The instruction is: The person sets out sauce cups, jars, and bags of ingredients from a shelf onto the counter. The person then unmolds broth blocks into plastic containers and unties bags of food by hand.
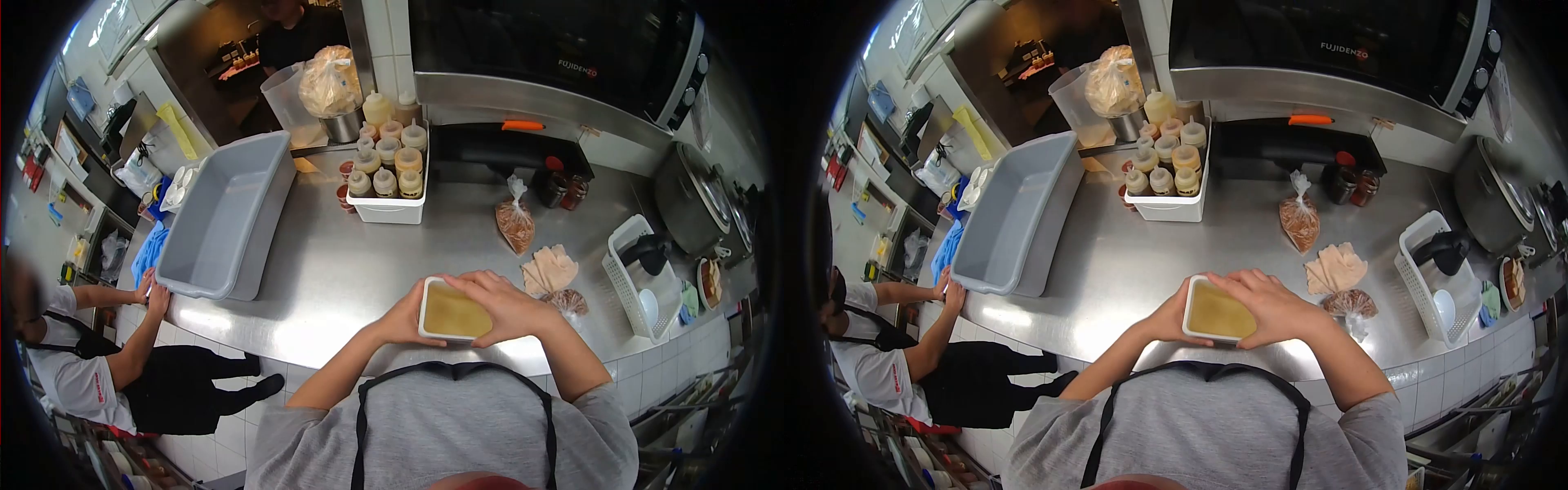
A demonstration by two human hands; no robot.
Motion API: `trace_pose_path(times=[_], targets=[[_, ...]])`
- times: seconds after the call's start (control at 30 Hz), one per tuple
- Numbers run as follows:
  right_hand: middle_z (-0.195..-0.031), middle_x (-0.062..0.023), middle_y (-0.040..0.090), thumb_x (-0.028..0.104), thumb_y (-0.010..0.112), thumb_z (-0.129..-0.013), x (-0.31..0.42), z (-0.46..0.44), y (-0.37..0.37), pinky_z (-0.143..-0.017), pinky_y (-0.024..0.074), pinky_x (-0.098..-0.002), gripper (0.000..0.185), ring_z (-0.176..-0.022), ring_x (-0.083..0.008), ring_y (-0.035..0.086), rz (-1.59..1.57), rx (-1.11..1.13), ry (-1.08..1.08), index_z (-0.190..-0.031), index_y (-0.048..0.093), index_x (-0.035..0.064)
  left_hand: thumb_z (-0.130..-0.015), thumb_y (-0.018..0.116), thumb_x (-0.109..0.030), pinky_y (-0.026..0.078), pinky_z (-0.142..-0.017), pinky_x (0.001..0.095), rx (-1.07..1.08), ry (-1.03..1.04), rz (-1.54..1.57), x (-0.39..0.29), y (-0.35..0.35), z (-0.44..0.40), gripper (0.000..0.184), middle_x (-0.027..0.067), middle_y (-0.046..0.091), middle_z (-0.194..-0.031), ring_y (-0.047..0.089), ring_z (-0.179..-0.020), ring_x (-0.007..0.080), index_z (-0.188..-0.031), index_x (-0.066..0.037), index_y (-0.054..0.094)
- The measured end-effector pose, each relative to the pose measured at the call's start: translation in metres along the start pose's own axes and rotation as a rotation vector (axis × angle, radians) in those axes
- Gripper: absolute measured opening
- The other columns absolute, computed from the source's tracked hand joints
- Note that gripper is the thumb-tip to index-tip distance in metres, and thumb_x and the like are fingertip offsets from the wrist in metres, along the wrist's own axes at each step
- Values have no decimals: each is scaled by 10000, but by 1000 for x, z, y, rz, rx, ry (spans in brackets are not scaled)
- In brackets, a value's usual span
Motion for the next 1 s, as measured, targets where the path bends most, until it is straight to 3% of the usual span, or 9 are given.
trace_pose_path(times=[0.07, 0.2, 0.6, 0.8, 0.93, 1.0], targets=[[-1251, -159, 418, 176, 785, -535, 1, -1, -6, -988, 333, -420, 1051, -1193, -334, 398, 33, 10, -17, -1437, 245, 214, -538, 886, -260, 360, -1013, 353, -105, -7, 28, -6, 4, 3, 1016, 133, 397, -1281, 411, -1217, 276, -1321, -62, 269], [-1234, -138, 435, 149, 750, -500, 11, -9, -29, -995, 310, -407, 994, -1181, -321, 405, 13, 7, -71, -1399, 332, 203, -545, 883, -263, 364, -1007, 352, -196, 50, 85, -7, 5, 0, 1024, 144, 406, -1272, 420, -1210, 272, -1329, -59, 256], [-1217, -113, 454, 141, 730, -477, -9, -39, -35, -980, 331, -396, 905, -1163, -307, 421, -141, 25, -146, -1326, 420, 179, -567, 861, -271, 339, -1016, 369, -190, -68, 45, -11, -23, 0, 989, 161, 389, -1255, 395, -1212, 290, -1311, -33, 255], [-1183, -108, 453, 172, 744, -507, -16, -38, -31, -980, 313, -410, 925, -1168, -307, 402, -152, 17, -143, -1358, 385, 223, -566, 859, -277, 350, -999, 372, -236, -40, 27, -3, -20, 1, 975, 155, 401, -1217, 404, -1191, 294, -1305, -31, 273], [-1187, -115, 451, 200, 755, -527, -17, -36, -12, -984, 307, -400, 952, -1166, -306, 398, -148, 37, -111, -1389, 352, 226, -562, 865, -278, 359, -993, 368, -155, -79, -111, -6, -21, 0, 992, 154, 410, -1237, 415, -1198, 282, -1311, -40, 258], [-1190, -131, 446, 224, 760, -545, -12, -37, -4, -987, 303, -399, 966, -1149, -311, 404, -17, -78, -100, -1409, 327, 221, -562, 870, -271, 362, -995, 363, -113, -94, -212, -6, -20, 2, 1013, 153, 418, -1268, 420, -1214, 269, -1319, -53, 233]])
Point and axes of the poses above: each hand's wrist, its own z-axis away from the middle knuckle, its own y-axis out of the palm, x = y × z, the point moved 4 cm from there along -z, towards the middle knuckle
